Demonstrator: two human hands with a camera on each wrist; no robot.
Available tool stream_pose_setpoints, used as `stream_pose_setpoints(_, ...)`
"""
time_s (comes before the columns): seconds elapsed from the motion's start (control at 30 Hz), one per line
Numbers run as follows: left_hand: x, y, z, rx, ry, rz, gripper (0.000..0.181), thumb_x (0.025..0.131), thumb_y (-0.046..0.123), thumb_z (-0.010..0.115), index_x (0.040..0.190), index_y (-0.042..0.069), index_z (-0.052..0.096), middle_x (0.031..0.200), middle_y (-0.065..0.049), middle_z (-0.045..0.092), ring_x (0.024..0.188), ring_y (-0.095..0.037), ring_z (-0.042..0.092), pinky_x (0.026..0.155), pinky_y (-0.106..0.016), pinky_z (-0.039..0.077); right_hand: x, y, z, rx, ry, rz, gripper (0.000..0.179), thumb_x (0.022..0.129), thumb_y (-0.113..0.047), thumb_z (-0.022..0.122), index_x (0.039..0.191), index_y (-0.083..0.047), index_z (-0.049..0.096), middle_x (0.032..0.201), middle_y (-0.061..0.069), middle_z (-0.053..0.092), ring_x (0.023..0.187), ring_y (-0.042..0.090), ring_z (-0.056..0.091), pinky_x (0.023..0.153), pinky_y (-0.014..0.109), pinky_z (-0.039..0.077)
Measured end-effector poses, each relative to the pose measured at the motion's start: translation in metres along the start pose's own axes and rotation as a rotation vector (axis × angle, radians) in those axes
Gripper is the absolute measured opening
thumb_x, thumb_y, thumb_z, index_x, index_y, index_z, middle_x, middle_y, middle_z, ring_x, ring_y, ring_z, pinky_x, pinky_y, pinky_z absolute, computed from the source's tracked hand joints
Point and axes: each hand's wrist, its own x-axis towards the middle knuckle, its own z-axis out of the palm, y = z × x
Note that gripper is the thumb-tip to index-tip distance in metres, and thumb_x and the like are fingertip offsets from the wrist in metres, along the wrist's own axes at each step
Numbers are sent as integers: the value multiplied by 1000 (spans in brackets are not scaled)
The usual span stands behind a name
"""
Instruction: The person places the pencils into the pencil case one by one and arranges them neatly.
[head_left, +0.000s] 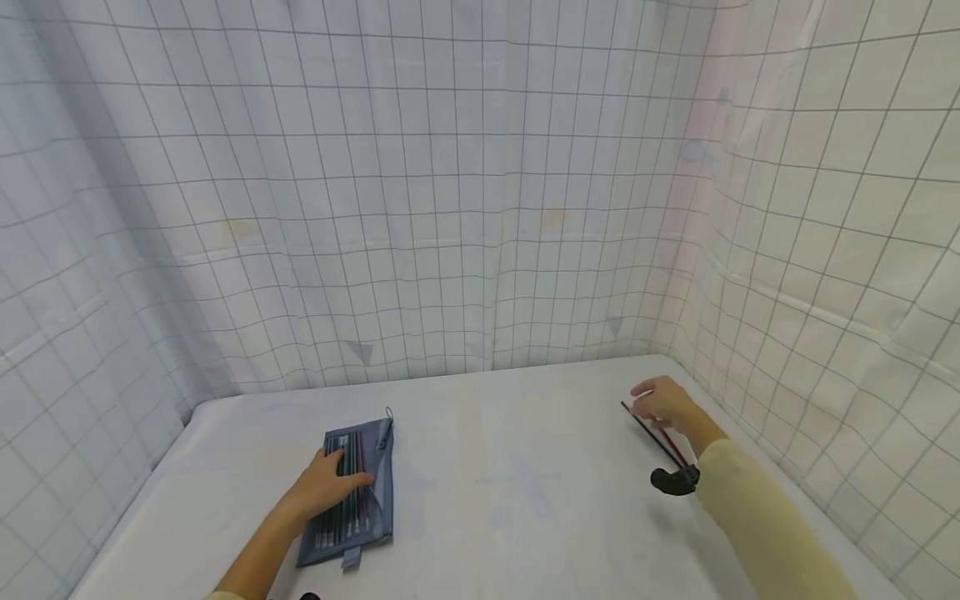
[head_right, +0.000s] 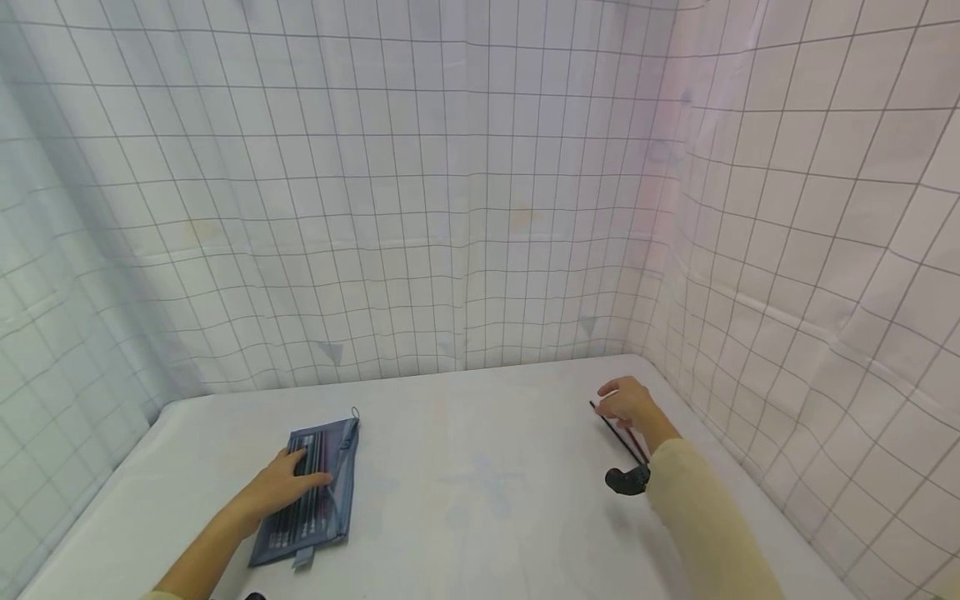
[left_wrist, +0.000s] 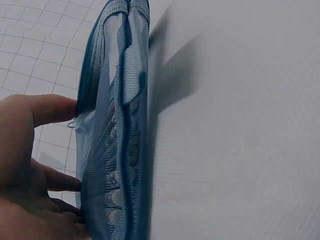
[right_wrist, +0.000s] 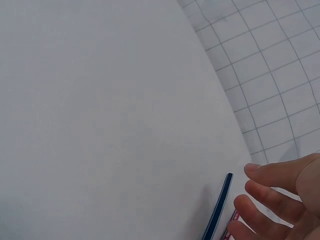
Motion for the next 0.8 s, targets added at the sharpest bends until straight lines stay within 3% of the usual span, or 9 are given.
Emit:
stream_pose_setpoints(0.37, 3, -1, 1, 11, 2, 1, 99, 95, 47, 68, 150, -22, 23, 153, -52, 3, 140, -68, 11, 111, -75, 17, 4, 18, 8, -173, 31, -46, 41, 87, 0, 75, 123, 15, 62, 103, 17, 67, 65, 15, 53, 59, 30, 52)
stream_pose_setpoints(0.47, 3, -2, 2, 13, 5, 1, 101, 94, 48, 68, 150, -23, 23, 152, -52, 4, 140, -69, 11, 111, -75, 18, 7, 22, 10, -272, 46, -71, 38, 85, 1, 76, 119, 14, 65, 106, 21, 69, 71, 21, 59, 61, 33, 54)
stream_pose_setpoints(0.67, 3, -2, 2, 17, 12, 9, 101, 94, 48, 69, 150, -23, 24, 153, -52, 4, 140, -68, 12, 111, -75, 18, 7, 23, 14, -537, 91, -158, 30, 81, 1, 74, 111, 8, 73, 111, 25, 70, 97, 39, 65, 83, 51, 55)
stream_pose_setpoints(0.8, 1, -1, 1, 14, 10, 8, 102, 94, 49, 69, 150, -22, 23, 152, -52, 3, 140, -68, 11, 111, -75, 18, 5, 22, 16, -556, 97, -146, 30, 82, 0, 73, 111, 6, 74, 115, 27, 69, 98, 39, 65, 83, 54, 54)
